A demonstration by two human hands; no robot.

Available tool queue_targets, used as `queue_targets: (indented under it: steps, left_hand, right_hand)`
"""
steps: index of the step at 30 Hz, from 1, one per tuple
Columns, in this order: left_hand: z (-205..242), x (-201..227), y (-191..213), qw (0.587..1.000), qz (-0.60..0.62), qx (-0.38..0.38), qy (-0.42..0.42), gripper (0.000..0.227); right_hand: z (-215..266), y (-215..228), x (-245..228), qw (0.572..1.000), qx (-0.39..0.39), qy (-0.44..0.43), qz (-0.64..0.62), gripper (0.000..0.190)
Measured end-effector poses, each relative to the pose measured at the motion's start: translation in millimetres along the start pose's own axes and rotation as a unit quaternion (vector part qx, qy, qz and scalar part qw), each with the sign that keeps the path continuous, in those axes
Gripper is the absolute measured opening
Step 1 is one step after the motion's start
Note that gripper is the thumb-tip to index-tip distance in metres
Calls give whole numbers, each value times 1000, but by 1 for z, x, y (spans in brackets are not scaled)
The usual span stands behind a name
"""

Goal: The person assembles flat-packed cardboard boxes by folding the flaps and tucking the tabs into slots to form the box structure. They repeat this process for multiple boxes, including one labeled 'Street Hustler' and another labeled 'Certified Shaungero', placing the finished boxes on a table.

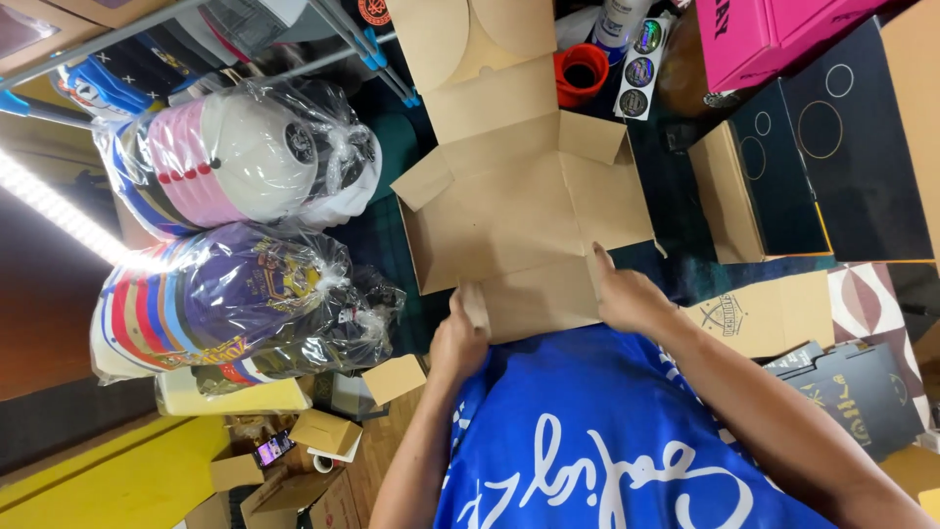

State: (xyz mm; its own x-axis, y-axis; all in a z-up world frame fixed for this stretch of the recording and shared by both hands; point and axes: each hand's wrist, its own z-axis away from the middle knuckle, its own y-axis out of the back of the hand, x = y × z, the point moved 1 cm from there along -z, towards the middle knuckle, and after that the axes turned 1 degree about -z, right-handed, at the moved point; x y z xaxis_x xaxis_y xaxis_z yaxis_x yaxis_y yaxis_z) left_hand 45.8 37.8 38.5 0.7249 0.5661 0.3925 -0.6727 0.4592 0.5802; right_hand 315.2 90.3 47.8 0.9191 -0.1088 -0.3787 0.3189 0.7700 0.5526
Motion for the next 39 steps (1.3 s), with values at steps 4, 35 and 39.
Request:
queue_targets:
  steps: [4, 35, 39]
  left_hand:
    - [1, 43, 44, 996, 64, 60, 9, 83]
    - [-31, -40, -61, 806, -226, 340, -429, 38]
    - [-47, -20, -65, 754, -271, 374, -468, 22]
  right_hand:
    - [-25, 24, -1, 994, 98, -41, 0, 83]
    - [-162, 39, 50, 879, 431, 73, 191, 24]
    - [-148, 14, 28, 908, 361, 55, 205, 30]
